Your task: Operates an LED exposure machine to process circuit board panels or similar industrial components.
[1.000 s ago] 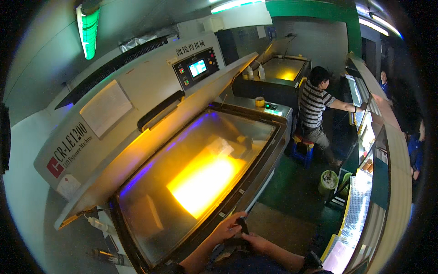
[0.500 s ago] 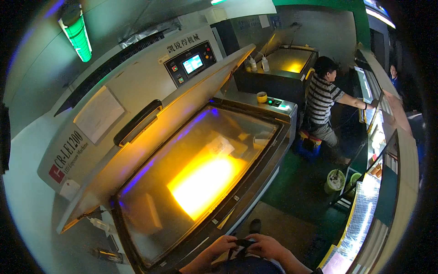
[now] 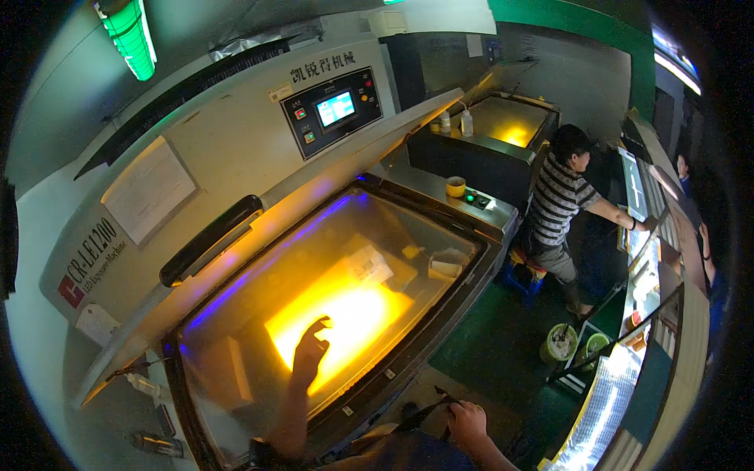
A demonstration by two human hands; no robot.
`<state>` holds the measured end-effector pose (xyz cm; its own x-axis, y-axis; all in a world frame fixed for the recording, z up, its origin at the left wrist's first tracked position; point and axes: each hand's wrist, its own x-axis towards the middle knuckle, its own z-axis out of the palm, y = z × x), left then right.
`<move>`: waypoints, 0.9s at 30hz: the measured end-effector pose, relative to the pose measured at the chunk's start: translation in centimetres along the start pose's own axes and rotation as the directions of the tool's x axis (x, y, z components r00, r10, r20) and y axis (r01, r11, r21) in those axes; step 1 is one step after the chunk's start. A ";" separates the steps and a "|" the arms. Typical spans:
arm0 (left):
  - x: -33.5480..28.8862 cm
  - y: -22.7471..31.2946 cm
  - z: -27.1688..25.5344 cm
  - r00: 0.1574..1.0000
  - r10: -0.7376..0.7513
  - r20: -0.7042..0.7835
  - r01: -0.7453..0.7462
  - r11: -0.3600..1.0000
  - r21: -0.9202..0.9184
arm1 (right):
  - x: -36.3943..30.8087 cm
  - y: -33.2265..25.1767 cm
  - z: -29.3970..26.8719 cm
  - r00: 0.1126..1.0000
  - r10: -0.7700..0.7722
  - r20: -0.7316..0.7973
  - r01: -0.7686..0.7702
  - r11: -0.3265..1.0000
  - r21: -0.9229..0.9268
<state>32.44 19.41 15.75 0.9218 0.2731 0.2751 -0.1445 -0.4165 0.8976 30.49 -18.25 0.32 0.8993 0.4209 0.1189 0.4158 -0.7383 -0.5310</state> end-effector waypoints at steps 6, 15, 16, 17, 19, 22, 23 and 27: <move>7.2 10.5 -9.1 0.815 0.429 -0.389 -0.563 0.744 -0.359 | 8.3 2.4 0.7 0.949 -0.044 0.313 0.001 0.990 0.138; 10.4 16.5 -10.7 0.582 0.644 -0.497 -0.702 0.090 -0.707 | 18.0 8.1 2.6 0.771 -0.038 0.636 -0.632 0.085 0.771; 9.3 17.3 -9.4 0.664 0.382 -0.642 -0.689 -0.019 -0.725 | 18.6 9.2 2.8 0.729 0.091 0.678 -0.684 0.128 0.718; 9.0 16.6 -8.9 0.666 0.374 -0.645 -0.689 -0.023 -0.724 | 19.2 10.6 2.8 0.677 0.221 0.702 -0.735 0.161 0.659; 8.2 15.1 -7.3 0.628 0.417 -0.657 -0.703 -0.059 -0.709 | 20.2 13.7 1.4 0.669 0.185 0.720 -0.743 0.149 0.652; 3.6 11.8 -3.6 0.573 0.228 -0.787 -0.808 -0.001 -0.589 | 25.4 20.4 -2.4 0.714 0.341 0.611 -0.686 0.168 0.708; 2.8 12.1 -1.7 0.576 0.299 -0.761 -0.800 0.014 -0.600 | 28.0 22.9 -4.3 0.754 0.413 0.511 -0.618 0.184 0.764; -6.5 2.6 3.9 0.583 0.151 -0.799 -0.813 0.087 -0.576 | 39.6 39.1 -13.2 0.732 0.680 0.041 -0.240 0.201 0.950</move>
<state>27.48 13.14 14.99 0.2279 0.7889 0.5707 -0.9689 0.2415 0.0531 84.19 -37.42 -4.66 0.9354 -0.1728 -0.3086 -0.2610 0.2515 -0.9320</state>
